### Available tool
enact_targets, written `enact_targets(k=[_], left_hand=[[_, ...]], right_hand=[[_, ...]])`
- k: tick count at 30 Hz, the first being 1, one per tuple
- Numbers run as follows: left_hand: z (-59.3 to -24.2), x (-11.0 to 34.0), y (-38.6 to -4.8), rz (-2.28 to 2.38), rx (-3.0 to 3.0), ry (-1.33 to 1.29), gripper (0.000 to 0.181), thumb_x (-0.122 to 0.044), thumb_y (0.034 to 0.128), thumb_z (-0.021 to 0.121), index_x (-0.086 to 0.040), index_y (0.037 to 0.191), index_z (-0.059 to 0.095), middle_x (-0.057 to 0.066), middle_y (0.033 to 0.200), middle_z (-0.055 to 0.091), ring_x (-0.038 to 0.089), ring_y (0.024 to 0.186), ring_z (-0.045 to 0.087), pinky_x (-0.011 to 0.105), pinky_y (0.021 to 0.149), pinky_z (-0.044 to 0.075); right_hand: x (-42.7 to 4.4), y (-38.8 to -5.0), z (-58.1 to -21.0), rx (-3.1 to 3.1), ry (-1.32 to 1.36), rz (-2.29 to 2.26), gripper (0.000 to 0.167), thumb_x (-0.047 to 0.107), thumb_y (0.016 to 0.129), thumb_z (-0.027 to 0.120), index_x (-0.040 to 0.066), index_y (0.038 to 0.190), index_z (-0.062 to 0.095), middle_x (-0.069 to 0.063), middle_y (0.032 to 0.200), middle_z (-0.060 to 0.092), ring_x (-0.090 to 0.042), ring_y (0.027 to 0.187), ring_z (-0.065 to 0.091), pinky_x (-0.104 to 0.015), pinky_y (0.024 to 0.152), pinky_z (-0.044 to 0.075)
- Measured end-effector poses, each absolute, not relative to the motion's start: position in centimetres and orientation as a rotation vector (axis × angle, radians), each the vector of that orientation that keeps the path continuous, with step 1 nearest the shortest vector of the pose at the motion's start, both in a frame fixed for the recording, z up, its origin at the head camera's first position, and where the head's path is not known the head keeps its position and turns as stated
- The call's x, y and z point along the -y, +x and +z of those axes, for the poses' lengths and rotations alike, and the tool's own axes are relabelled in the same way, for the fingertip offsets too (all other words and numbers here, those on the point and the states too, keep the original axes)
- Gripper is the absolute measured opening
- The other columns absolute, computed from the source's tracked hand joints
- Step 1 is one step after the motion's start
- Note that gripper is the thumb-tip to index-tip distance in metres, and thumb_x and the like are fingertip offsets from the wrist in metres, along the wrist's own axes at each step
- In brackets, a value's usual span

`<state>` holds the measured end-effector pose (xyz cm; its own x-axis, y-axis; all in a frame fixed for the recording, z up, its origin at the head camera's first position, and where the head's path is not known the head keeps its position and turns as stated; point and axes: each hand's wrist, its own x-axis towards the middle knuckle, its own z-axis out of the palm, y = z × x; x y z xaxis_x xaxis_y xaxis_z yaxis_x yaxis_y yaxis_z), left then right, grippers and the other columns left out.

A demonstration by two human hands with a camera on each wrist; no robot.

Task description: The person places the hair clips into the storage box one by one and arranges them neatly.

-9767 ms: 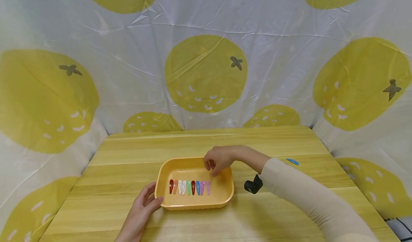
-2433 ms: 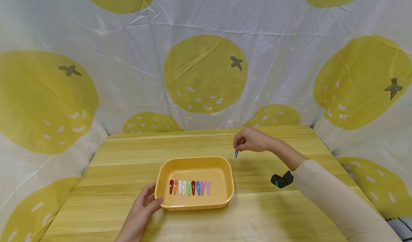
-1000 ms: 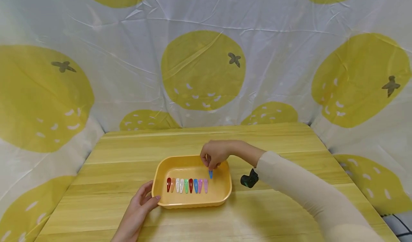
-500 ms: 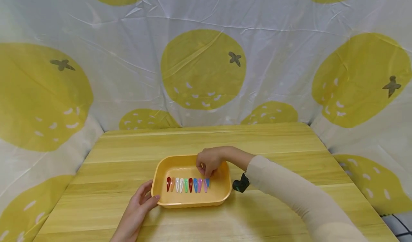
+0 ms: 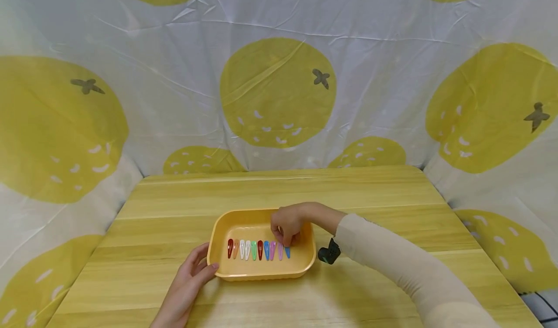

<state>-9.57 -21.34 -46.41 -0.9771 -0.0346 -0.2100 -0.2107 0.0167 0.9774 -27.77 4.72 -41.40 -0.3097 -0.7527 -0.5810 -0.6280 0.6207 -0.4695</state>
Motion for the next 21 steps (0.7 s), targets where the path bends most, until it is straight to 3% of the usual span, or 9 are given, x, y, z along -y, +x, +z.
enact_targets(k=[21], left_hand=[[-46.35, 21.41, -9.65, 2.085, -2.138, -0.286, 0.06, -0.009, 0.1, 0.066, -0.003, 0.153, 0.039, 0.019, 0.159, 0.037, 0.036, 0.141, 0.039, 0.024, 0.093, 0.049]], right_hand=[[-4.8, -26.93, -41.91, -2.18, -1.118, -0.12, 0.024, 0.007, 0.085, 0.086, 0.016, 0.074, 0.066, 0.007, 0.073, 0.06, -0.009, 0.068, 0.054, -0.022, 0.059, 0.044]])
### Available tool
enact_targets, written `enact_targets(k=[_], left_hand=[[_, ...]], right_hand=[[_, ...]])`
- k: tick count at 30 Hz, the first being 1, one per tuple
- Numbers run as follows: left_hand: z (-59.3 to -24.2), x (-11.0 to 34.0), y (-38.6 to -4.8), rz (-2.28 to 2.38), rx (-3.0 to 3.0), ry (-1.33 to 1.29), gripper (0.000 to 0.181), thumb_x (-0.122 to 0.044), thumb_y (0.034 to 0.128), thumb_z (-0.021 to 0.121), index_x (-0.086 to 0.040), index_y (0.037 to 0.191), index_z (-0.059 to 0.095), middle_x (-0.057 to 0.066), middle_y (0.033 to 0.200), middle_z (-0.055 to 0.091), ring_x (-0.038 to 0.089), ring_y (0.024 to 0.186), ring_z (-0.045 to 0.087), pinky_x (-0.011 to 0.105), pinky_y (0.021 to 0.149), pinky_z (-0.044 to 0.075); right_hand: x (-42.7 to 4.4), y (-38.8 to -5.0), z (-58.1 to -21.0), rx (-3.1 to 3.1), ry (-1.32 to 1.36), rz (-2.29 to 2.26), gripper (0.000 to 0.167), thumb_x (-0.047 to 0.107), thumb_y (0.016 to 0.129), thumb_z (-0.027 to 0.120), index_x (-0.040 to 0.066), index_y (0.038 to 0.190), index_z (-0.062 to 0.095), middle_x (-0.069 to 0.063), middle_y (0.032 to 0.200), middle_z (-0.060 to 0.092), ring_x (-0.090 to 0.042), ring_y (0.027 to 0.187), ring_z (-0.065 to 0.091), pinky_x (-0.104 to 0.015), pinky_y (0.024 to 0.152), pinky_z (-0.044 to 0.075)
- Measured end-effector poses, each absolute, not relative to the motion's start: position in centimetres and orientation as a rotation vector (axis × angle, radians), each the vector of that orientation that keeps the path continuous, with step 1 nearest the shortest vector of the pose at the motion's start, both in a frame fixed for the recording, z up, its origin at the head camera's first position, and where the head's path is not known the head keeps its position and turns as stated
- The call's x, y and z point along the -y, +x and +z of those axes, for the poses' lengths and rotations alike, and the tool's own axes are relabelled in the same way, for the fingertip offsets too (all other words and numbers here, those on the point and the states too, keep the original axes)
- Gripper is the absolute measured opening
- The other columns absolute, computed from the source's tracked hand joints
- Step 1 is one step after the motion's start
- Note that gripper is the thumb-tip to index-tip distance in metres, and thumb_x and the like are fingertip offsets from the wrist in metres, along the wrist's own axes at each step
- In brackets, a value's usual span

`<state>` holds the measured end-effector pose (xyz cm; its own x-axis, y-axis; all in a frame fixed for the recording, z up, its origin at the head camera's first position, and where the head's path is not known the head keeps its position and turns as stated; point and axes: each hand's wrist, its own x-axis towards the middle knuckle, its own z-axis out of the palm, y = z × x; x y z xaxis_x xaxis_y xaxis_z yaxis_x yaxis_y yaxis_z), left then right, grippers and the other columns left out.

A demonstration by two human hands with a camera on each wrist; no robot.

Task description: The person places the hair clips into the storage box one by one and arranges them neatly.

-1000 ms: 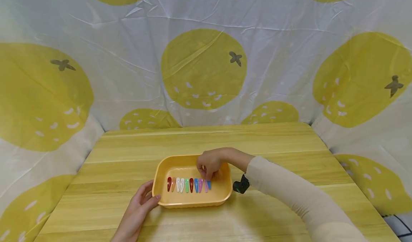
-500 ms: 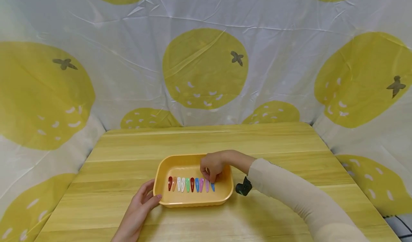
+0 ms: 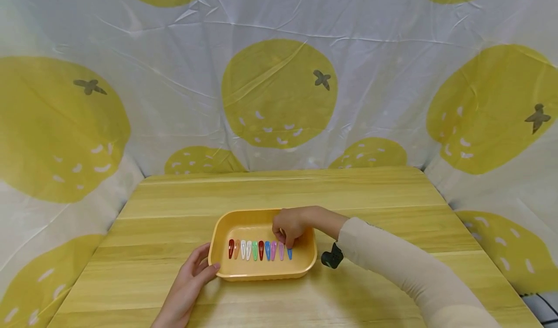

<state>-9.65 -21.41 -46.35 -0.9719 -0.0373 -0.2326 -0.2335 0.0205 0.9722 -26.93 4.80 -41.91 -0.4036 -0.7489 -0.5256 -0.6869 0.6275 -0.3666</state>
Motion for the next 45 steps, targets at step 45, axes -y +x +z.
enact_targets(k=[45], left_hand=[[-47.1, 21.2, -9.4, 2.087, -2.143, -0.328, 0.063, -0.012, 0.0999, 0.068, -0.002, 0.154, 0.037, 0.02, 0.157, 0.037, 0.037, 0.139, 0.041, 0.022, 0.092, 0.049]], right_hand=[[-11.4, -27.9, -36.4, -2.125, -1.211, -0.571, 0.027, 0.009, 0.092, 0.079, 0.003, 0.117, 0.07, -0.007, 0.109, 0.069, -0.013, 0.099, 0.067, -0.027, 0.085, 0.054]])
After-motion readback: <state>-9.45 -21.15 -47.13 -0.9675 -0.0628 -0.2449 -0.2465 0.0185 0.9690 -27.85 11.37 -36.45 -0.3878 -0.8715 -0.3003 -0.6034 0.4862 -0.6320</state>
